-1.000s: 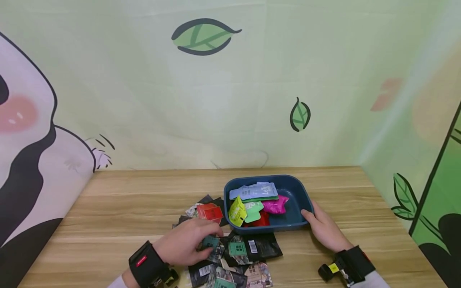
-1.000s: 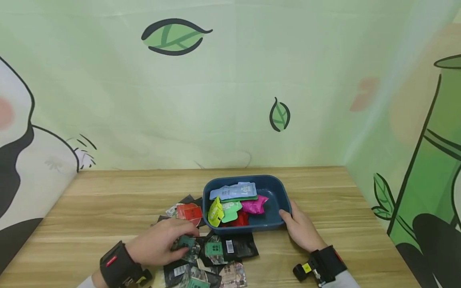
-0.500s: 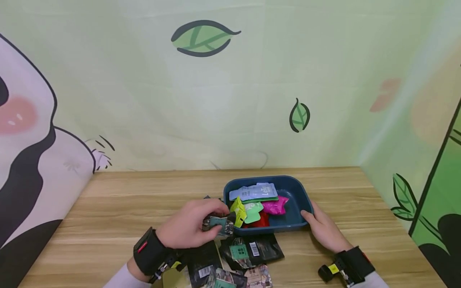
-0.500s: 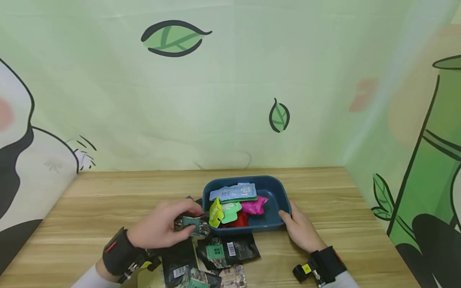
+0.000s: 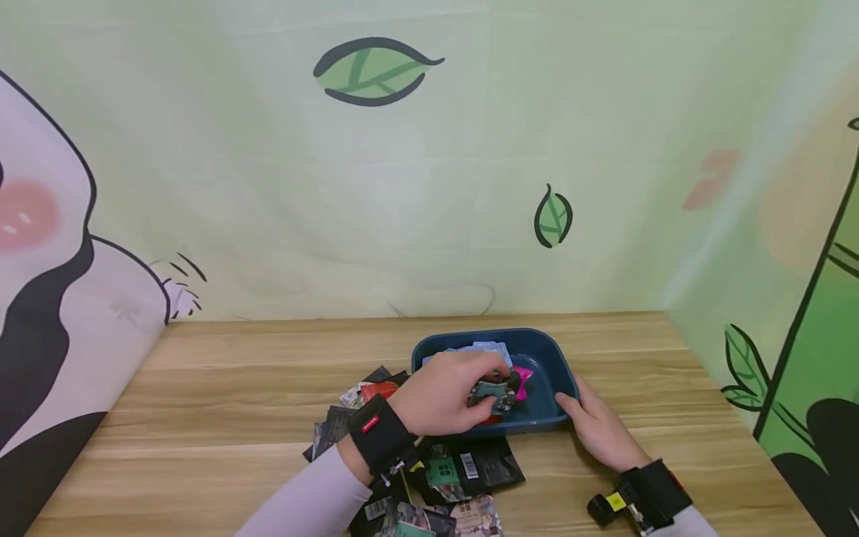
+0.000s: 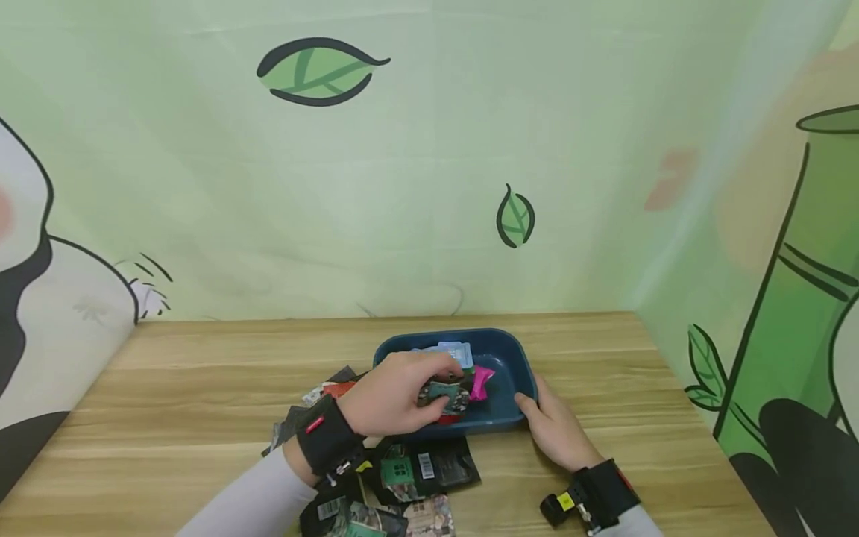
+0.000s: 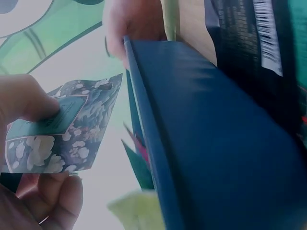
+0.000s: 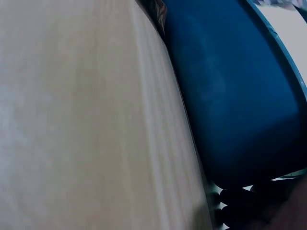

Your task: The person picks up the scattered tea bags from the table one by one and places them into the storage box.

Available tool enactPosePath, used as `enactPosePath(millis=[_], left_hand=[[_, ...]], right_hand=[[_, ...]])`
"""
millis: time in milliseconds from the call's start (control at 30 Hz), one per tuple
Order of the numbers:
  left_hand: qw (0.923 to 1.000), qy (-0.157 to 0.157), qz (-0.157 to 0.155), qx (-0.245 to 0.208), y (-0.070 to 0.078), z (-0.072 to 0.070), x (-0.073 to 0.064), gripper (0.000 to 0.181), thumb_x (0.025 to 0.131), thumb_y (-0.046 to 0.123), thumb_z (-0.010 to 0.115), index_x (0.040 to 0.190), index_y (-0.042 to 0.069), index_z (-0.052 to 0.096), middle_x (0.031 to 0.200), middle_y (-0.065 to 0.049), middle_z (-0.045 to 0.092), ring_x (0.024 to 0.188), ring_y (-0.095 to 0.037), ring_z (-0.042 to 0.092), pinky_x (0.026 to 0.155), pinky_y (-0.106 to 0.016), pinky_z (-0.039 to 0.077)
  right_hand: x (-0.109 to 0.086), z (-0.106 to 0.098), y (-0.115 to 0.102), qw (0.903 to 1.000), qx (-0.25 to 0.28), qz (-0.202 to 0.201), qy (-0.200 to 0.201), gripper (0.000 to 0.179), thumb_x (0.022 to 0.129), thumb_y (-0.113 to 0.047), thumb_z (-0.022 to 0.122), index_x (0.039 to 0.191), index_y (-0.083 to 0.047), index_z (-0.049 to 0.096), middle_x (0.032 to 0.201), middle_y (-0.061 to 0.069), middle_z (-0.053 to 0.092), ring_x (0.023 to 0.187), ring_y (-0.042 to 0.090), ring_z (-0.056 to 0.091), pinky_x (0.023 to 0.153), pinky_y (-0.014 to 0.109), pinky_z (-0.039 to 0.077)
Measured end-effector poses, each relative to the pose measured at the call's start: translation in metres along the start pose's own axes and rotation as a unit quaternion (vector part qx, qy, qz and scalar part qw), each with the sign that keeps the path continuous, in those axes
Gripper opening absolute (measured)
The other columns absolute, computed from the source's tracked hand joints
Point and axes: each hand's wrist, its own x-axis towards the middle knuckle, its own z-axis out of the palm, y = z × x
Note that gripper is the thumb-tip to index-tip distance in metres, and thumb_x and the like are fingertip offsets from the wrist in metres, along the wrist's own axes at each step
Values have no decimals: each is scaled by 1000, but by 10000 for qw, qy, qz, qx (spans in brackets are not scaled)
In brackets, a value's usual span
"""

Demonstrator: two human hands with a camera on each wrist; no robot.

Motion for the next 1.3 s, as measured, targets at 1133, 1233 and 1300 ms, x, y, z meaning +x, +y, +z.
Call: enactPosePath(millis=[1133,1233,1300], left_hand=[[9784,-873,-1804,501,-31,-48,-118,103,76,65,70,161,25,27,166,-1,16,147,-29,27,108,-54,35],[9721,-1065,-2014,562,-32,-51,-133,104,74,65,72,160,30,27,165,0,20,143,-29,32,105,-53,38],[9687,-1180,-2103,597,-32,-52,-143,103,71,64,74,159,31,31,163,-1,26,139,-28,38,103,-51,41]], right_hand=[[-2,-3,-4,9998,50,68,-191,67,105,-42,36,160,-5,23,159,20,31,145,38,29,113,55,26],[-1,-2,-3,9998,58,103,-188,68,105,-43,36,160,-5,23,159,20,32,145,37,30,113,55,26],[-1,-1,-3,9998,67,96,-188,68,105,-43,36,160,-5,23,158,21,32,144,38,30,112,56,26]])
